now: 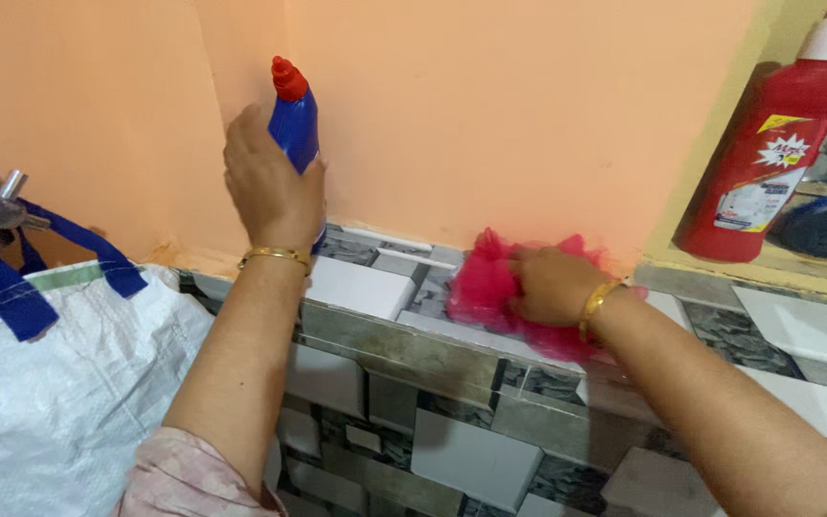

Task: The person wipes bathroom wall tiles with a pink sponge, applies blue liquid cleaner from a bottle into a squat toilet, and continues wiping the tiled ledge.

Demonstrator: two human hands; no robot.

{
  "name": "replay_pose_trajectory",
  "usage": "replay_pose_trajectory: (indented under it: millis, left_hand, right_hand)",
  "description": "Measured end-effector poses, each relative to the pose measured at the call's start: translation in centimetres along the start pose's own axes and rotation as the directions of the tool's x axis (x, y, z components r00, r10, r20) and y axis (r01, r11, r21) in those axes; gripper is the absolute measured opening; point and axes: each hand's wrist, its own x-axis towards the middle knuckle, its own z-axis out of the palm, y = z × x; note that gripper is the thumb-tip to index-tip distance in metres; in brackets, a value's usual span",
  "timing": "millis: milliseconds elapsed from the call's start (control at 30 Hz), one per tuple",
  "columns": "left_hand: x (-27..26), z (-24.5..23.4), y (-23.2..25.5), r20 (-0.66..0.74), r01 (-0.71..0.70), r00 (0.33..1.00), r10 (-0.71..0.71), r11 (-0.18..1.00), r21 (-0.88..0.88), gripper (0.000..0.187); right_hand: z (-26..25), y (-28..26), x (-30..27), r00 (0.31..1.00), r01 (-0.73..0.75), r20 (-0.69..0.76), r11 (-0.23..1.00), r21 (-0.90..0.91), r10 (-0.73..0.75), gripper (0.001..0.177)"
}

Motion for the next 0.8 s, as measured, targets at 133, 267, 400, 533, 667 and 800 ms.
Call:
replay_pose_trajectory:
  millis: [133,267,400,533,667,800]
  left_hand:
    - [-0.1,1.1,-0.9,0.147,0.139,0.978,-0.147,0.988,0.063,0.089]
    - [-0.1,2.6,-1.6,0.122,0.21,0.967,-0.222,0.972,0.107,0.081]
    - [0.1,2.9,-2.2,0.176,0.279,0.94,-0.292,0.956,0.096,0.054]
    - [-0.2,2.7,-0.2,0.185,0.178,0.968,-0.169,0.983,-0.035,0.055]
    - [-0.9,3.7,4.9,0.381,0.251,0.904,-0.193,0.962,-0.109,0.067]
    - [-2.1,5.9,11.9,0.452,0.17,0.892,0.019,0.911,-0.375,0.069]
  right_hand:
    - [0.2,-0.2,-0.2,0.997,0.053,-0.051,0.998,0.028,-0.051,0.047]
    - [-0.3,-0.1,-2.3,0.999,0.022,-0.041,0.996,0.09,-0.018,0.052]
    - [-0.7,1.0,-5.4,0.999,-0.049,0.004,0.992,0.114,0.049,0.052]
    - [-0.3,5.2,-8.8,0.988,-0.155,0.011,0.982,0.108,0.155,0.046]
    - [0.6,11.3,-13.0,0.975,-0.173,-0.118,0.974,0.146,0.19,0.057]
    - [0.9,17.1,-17.7,0.85,-0.527,0.04,0.843,0.106,0.526,0.051]
